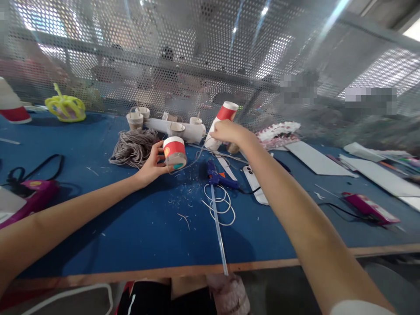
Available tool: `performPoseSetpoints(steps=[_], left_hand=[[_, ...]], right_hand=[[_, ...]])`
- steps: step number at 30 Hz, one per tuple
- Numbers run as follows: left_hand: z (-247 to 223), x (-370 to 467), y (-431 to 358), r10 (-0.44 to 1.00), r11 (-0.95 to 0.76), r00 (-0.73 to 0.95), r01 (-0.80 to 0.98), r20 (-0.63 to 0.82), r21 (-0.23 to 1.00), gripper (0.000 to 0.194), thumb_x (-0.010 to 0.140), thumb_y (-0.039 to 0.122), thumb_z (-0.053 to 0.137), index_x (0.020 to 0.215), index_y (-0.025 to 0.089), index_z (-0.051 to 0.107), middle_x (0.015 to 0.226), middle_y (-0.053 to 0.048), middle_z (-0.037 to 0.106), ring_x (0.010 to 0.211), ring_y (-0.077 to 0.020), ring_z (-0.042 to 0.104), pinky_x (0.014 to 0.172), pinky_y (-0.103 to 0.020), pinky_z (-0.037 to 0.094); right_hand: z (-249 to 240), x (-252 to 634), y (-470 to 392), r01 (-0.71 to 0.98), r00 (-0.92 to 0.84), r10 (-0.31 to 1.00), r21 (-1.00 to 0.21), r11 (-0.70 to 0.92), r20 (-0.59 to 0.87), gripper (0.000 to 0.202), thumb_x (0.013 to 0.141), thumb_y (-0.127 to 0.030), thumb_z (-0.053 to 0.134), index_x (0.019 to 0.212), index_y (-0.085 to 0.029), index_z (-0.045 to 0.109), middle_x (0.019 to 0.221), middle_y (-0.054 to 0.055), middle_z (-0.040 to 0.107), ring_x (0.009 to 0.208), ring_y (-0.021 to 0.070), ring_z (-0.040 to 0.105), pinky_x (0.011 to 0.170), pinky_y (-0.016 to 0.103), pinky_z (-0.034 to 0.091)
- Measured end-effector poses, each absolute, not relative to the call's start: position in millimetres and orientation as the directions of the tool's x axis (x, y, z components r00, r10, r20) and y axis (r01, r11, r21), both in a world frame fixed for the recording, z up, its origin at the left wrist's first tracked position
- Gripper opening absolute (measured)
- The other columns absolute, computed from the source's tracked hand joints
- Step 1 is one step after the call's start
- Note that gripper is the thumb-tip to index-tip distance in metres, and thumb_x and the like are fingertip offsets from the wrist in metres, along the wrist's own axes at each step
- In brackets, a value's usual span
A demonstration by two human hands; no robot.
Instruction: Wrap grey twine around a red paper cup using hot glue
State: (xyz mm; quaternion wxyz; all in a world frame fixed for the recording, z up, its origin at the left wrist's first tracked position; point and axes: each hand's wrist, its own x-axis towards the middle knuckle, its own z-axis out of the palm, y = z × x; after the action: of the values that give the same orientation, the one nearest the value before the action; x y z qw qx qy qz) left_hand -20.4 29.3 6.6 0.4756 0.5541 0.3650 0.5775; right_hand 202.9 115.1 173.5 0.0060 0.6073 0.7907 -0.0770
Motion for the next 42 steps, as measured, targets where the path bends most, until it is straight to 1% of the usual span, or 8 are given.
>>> performPoseSetpoints(steps=[3,6,15,19,23,30,36,42], left_hand=[[5,-20,30,0.941,-0.32,0.077,-0.13,0.331,0.939,0.092,0.054,0.022,0.088,0.13,0.033,0.037,0.124,-0.005,0.048,0.106,-0.0226,0.061,0.092,-0.042,0.057],[2,-20,32,0.934,-0.343,0.074,-0.094,0.35,0.935,0.091,0.053,0.022,0.088,0.128,0.031,0.038,0.13,-0.007,0.046,0.108,-0.0237,0.062,0.092,-0.043,0.058],[4,-20,30,0.95,-0.312,0.023,-0.004,0.312,0.95,0.092,0.052,0.025,0.086,0.129,0.028,0.036,0.133,-0.01,0.047,0.11,-0.0243,0.061,0.095,-0.045,0.058],[5,-20,30,0.957,-0.291,-0.002,-0.001,0.291,0.957,0.091,0.051,0.022,0.086,0.126,0.029,0.035,0.126,-0.006,0.048,0.106,-0.0232,0.063,0.094,-0.044,0.057],[7,-20,28,0.964,-0.267,0.002,-0.001,0.267,0.964,0.089,0.05,0.023,0.085,0.124,0.03,0.036,0.126,-0.006,0.047,0.104,-0.0224,0.063,0.092,-0.043,0.058],[7,-20,27,0.96,-0.278,0.023,0.022,0.278,0.96,0.088,0.053,0.026,0.087,0.125,0.03,0.037,0.129,-0.007,0.046,0.105,-0.0229,0.062,0.092,-0.044,0.057],[4,-22,30,0.963,-0.27,0.035,0.028,0.269,0.962,0.089,0.054,0.026,0.086,0.128,0.03,0.038,0.129,-0.008,0.046,0.097,-0.0205,0.063,0.085,-0.043,0.06],[4,-21,30,0.969,-0.247,0.03,0.056,0.245,0.967,0.087,0.055,0.023,0.085,0.128,0.028,0.038,0.13,-0.007,0.047,0.093,-0.0177,0.064,0.086,-0.042,0.06]], right_hand=[[159,249,88,0.956,-0.288,0.92,-0.132,0.262,-0.265,0.014,0.066,-0.017,0.076,0.075,-0.016,0.066,0.082,0.011,0.071,0.083,0.0294,0.071,0.072,0.039,0.057],[138,285,67,0.887,-0.453,0.781,-0.31,0.343,-0.431,0.058,0.061,-0.029,0.078,0.115,-0.019,0.061,0.122,0.014,0.067,0.1,0.0306,0.069,0.081,0.042,0.06],[89,297,50,0.822,-0.38,0.92,-0.422,0.383,0.094,0.108,0.062,-0.047,0.078,0.149,-0.022,0.019,0.156,0.023,0.024,0.137,0.0432,0.045,0.113,0.06,0.043],[79,310,64,0.741,-0.226,0.945,-0.589,0.324,0.235,0.082,0.076,-0.05,0.065,0.142,-0.024,0.025,0.154,0.021,0.03,0.141,0.0416,0.042,0.111,0.062,0.043],[76,313,72,0.81,-0.085,0.91,-0.503,0.301,0.407,0.052,0.079,-0.041,0.061,0.123,-0.019,0.046,0.147,0.022,0.038,0.142,0.0387,0.041,0.117,0.059,0.037],[92,296,42,0.855,-0.411,0.896,-0.411,0.316,-0.166,0.053,0.063,-0.034,0.076,0.108,-0.021,0.052,0.121,0.014,0.059,0.113,0.0334,0.06,0.094,0.049,0.054],[76,276,37,0.918,-0.375,0.921,-0.184,0.352,-0.11,0.043,0.059,-0.018,0.066,0.1,-0.018,0.052,0.111,0.016,0.055,0.099,0.0335,0.062,0.087,0.048,0.052],[85,296,55,0.825,-0.262,0.932,-0.443,0.352,0.252,0.03,0.057,-0.026,0.066,0.083,-0.022,0.053,0.091,0.007,0.061,0.085,0.0257,0.061,0.08,0.041,0.051]])
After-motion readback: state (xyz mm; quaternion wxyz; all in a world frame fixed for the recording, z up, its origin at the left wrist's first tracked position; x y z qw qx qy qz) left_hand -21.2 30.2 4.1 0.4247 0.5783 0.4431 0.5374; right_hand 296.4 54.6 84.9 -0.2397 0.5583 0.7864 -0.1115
